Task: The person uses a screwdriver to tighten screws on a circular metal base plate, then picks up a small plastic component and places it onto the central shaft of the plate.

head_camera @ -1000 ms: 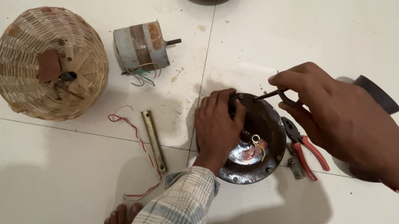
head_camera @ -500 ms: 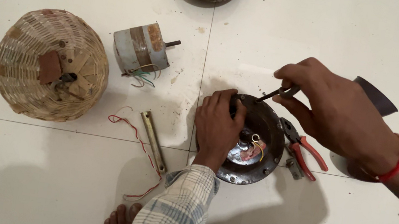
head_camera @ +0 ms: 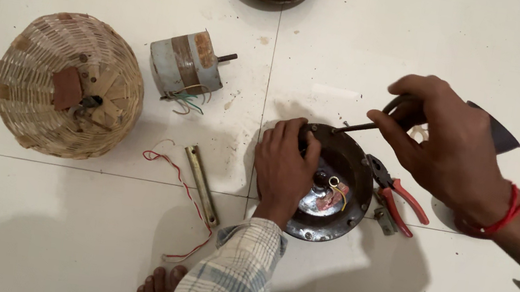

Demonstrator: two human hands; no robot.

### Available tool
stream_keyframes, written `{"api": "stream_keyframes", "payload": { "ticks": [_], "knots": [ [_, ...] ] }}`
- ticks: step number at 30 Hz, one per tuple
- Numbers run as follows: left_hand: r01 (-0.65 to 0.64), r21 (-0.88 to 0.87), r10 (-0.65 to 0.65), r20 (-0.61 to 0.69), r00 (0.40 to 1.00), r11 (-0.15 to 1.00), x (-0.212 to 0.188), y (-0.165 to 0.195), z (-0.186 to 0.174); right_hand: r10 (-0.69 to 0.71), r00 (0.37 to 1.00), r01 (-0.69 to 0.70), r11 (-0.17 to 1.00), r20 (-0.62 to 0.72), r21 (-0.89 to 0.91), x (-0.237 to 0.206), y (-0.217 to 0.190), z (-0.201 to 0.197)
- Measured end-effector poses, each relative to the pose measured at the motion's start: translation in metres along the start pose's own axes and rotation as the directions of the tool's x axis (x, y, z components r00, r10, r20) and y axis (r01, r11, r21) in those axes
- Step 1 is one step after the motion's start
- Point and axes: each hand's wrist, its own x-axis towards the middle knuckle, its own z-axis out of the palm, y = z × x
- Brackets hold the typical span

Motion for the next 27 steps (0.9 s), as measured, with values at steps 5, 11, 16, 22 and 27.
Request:
{"api": "stream_keyframes", "payload": {
  "ticks": [5,11,16,22,27],
  "knots": [
    [-0.040,-0.032,0.042,0.042,0.998,0.999,0.000,0.001,-0.001,-0.044,0.978,0.042,0.999,0.203,0.016,0.018,-0.002,-0.018],
    [-0.056,-0.038,0.057,0.021,0.998,0.998,0.000,0.003,0.001,-0.129,0.937,0.117,0.991,0.324,0.057,0.037,-0.002,-0.032],
    [-0.047,-0.045,0.048,0.025,0.999,0.998,0.000,0.002,0.000,-0.086,0.936,0.074,0.996,0.340,0.048,0.040,-0.002,-0.030],
    [-0.036,-0.052,0.038,0.024,0.999,0.998,0.002,0.003,-0.002,-0.051,0.954,0.044,0.999,0.296,0.031,0.035,-0.001,-0.022],
    [-0.033,-0.053,0.035,0.031,0.999,0.998,0.001,0.003,-0.002,-0.035,0.979,0.038,0.999,0.200,-0.009,0.024,0.005,-0.012]
  ]
}}
